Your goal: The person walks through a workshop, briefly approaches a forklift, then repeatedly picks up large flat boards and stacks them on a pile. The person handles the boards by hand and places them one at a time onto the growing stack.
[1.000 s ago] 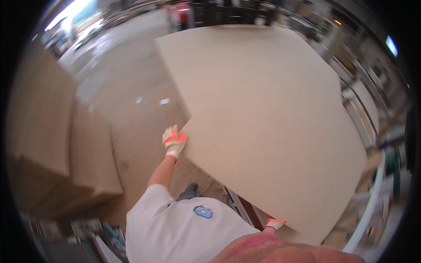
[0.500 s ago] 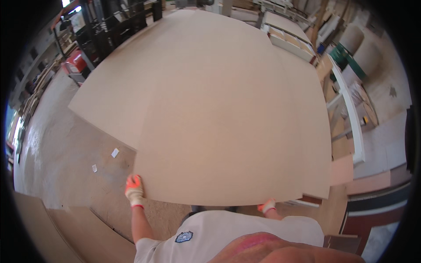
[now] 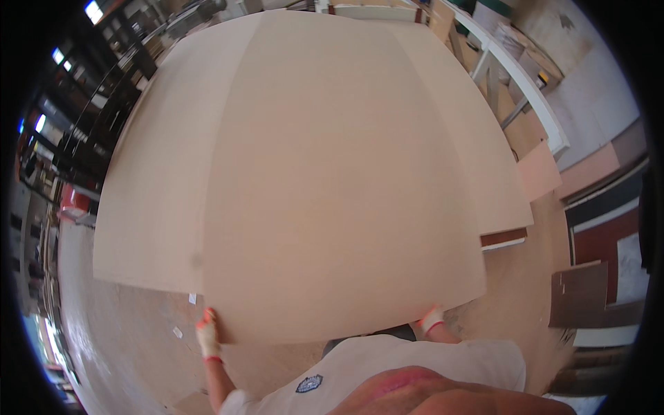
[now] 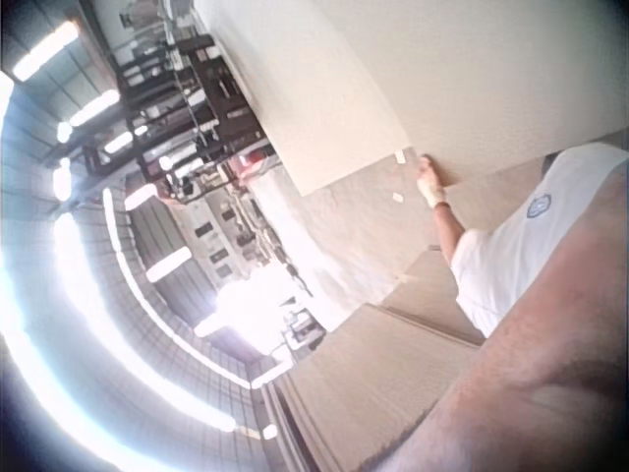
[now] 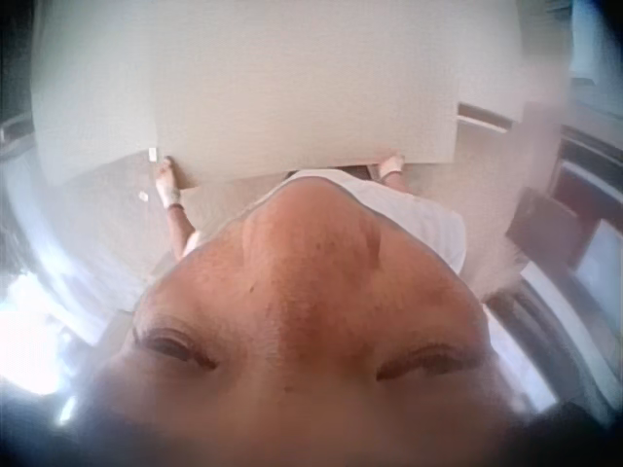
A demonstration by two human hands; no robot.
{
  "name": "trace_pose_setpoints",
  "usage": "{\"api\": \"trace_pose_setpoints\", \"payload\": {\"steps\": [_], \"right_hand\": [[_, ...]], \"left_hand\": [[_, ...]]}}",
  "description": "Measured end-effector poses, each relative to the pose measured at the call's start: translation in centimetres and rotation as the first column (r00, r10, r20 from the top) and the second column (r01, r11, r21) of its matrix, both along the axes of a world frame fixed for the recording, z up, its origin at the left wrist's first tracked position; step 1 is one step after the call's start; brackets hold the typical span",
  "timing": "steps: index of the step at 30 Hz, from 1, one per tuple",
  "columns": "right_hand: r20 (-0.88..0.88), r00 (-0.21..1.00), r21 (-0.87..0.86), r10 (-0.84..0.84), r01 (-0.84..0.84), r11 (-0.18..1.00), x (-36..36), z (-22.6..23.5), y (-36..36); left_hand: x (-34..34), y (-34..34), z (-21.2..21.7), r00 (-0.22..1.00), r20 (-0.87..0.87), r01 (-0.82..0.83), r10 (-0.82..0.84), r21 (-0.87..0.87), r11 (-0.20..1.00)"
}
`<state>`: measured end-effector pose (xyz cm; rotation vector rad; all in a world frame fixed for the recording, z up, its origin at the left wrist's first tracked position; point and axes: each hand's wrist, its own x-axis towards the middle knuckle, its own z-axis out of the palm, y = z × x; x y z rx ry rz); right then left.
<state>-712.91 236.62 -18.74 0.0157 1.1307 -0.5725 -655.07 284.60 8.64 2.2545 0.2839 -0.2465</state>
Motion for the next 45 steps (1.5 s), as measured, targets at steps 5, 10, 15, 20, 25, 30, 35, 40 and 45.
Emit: {"api": "trace_pose_setpoints", "payload": {"steps": [5, 10, 15, 20, 25, 30, 35, 40, 45], "right_hand": [[-0.290, 0.932, -0.282, -0.218, 0.134, 0.950, -9.8, 0.8, -11.5], [-0.366, 0.819, -0.393, -0.442, 0.295, 0.871, -10.3, 6.6, -18.8], [-0.238, 0.893, -0.408, -0.382, 0.265, 0.874, -12.0, 15.4, -27.3], [-0.910, 0.351, -0.042, 0.219, -0.605, 0.795, -10.7, 19.0, -31.2], [-0.952, -0.242, 0.288, 0.187, -0.915, 0.282, 1.8, 17.0, -32.7], [-0.973, -0.209, 0.223, 0.095, -0.960, 0.171, 18.3, 6.9, -36.5], [-0.780, -0.373, 0.328, -0.502, -0.927, 0.180, 28.3, -5.1, -39.6], [-0.785, -0.223, 0.143, -0.578, -0.973, 0.182, 29.5, -7.0, -39.8], [-0.850, -0.267, 0.196, -0.454, -0.960, 0.198, 30.2, -4.9, -40.6]], "left_hand": [[-12.0, -11.5, 0.6, 0.971, -0.238, -0.089, 0.011, -0.321, 0.943], [-12.3, -20.2, 3.0, 0.936, -0.347, -0.057, -0.053, -0.299, 0.953], [-9.8, -28.7, -5.6, 0.911, -0.402, -0.043, -0.094, -0.320, 0.946], [-9.2, -33.5, -14.7, 0.806, -0.535, 0.355, -0.254, 0.093, 0.930], [2.7, -41.8, -19.6, 0.762, -0.324, 0.643, -0.560, 0.473, 0.602], [10.1, -60.2, -26.9, 0.684, -0.127, 0.722, -0.718, 0.261, 0.641], [10.0, -72.6, -32.0, 0.790, -0.099, 0.609, -0.606, 0.246, 0.754], [11.5, -74.3, -31.7, 0.766, -0.071, 0.633, -0.639, 0.257, 0.730], [12.3, -74.8, -31.4, 0.755, -0.013, 0.639, -0.655, 0.238, 0.732]]}}
